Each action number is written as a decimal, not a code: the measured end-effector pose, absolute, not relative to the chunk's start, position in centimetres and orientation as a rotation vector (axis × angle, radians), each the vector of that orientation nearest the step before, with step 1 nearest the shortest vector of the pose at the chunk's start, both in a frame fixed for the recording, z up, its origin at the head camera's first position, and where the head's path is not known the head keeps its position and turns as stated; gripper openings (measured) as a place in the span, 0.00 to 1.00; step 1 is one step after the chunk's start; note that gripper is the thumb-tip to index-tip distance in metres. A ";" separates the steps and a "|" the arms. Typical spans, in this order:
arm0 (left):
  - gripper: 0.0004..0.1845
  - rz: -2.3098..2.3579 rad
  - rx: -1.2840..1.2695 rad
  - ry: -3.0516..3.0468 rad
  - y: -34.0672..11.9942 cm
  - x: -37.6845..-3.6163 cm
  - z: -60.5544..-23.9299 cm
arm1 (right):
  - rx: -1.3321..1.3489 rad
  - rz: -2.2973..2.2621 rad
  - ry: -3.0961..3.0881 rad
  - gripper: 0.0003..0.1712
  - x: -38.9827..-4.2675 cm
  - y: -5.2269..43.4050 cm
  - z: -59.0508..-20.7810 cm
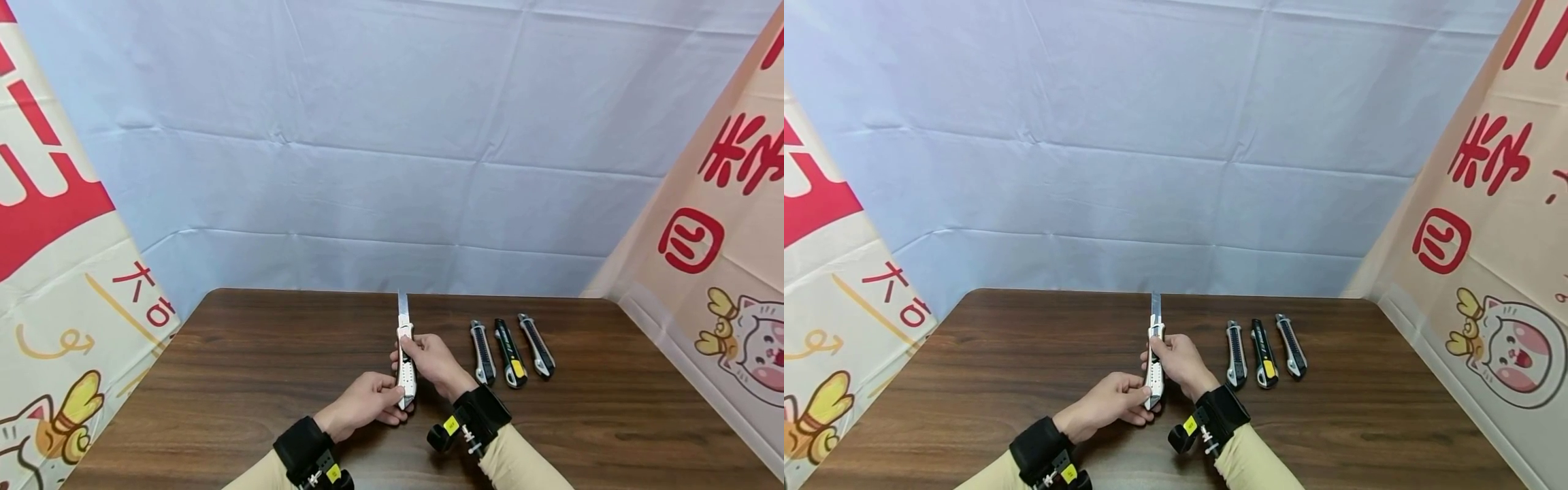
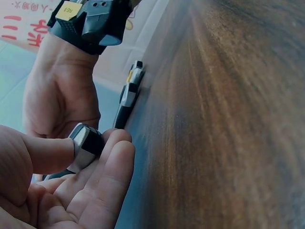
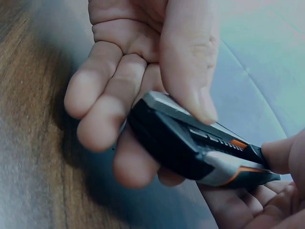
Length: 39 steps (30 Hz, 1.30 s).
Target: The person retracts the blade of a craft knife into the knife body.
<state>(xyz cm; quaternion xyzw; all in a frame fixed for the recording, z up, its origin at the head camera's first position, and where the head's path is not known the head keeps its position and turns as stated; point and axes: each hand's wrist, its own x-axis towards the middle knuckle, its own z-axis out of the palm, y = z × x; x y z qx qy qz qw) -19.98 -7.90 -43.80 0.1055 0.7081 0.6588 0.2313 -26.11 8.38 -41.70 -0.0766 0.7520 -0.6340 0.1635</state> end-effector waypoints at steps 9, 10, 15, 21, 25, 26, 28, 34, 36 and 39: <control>0.14 1.802 0.281 1.964 -7.9 -19.9 -43.7 | -0.237 -1.804 2.144 0.22 -26.0 8.4 -41.5; 0.14 1.802 0.280 1.966 -7.9 -19.9 -43.7 | -0.239 -1.803 2.143 0.22 -25.9 8.4 -41.5; 0.14 1.802 0.285 1.968 -7.9 -19.8 -43.7 | -0.242 -1.801 2.140 0.21 -25.8 8.4 -41.4; 0.15 1.803 0.291 1.956 -8.0 -19.8 -43.7 | -0.278 -1.791 2.137 0.20 -25.7 8.4 -41.3; 0.15 1.819 0.286 1.945 -8.1 -19.7 -43.7 | -0.266 -1.795 2.126 0.21 -25.7 8.4 -41.2; 0.15 1.825 0.282 1.941 -8.1 -19.7 -43.7 | -0.261 -1.798 2.124 0.21 -25.8 8.5 -41.2; 0.15 1.833 0.275 1.931 -8.1 -19.7 -43.6 | -0.253 -1.803 2.123 0.21 -26.0 8.5 -41.3; 0.17 1.824 0.291 1.909 -8.1 -19.6 -43.5 | -0.246 -1.818 2.135 0.21 -26.4 8.6 -41.6; 0.17 1.828 0.303 1.905 -8.0 -19.6 -43.5 | -0.248 -1.838 2.132 0.21 -26.5 8.6 -41.7; 0.16 1.842 0.305 1.903 -8.0 -19.7 -43.5 | -0.265 -1.870 2.109 0.24 -26.4 8.5 -41.7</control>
